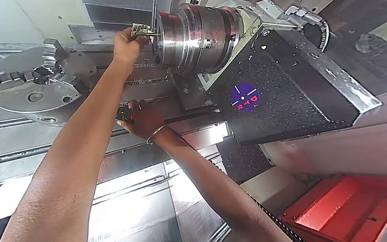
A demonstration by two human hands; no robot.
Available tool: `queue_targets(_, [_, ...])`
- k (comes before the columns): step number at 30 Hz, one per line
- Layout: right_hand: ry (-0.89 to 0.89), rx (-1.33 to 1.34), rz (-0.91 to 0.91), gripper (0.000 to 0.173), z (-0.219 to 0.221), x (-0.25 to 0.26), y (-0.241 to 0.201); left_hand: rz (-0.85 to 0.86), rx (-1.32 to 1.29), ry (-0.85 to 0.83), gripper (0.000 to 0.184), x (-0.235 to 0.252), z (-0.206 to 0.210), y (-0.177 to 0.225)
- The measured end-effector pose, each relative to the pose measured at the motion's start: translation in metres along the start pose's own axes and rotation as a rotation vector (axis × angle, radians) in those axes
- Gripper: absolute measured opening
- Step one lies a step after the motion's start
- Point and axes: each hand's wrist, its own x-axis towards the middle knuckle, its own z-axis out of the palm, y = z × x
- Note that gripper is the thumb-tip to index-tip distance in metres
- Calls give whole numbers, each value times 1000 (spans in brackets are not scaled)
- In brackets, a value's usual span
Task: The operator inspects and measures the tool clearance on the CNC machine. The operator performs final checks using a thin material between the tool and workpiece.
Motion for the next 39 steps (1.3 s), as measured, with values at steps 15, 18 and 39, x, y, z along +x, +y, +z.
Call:
queue_targets(15, [-4,-7,12,64,1,1,0,-11,18,29,24,2,-6,-2])
queue_targets(18, [-19,4,11,64,0,1,-1,-4,20,40,21,1,-6,0])
queue_targets(39, [6,-20,14,62,3,1,-1,56,343,-61,16,8,-6,32])
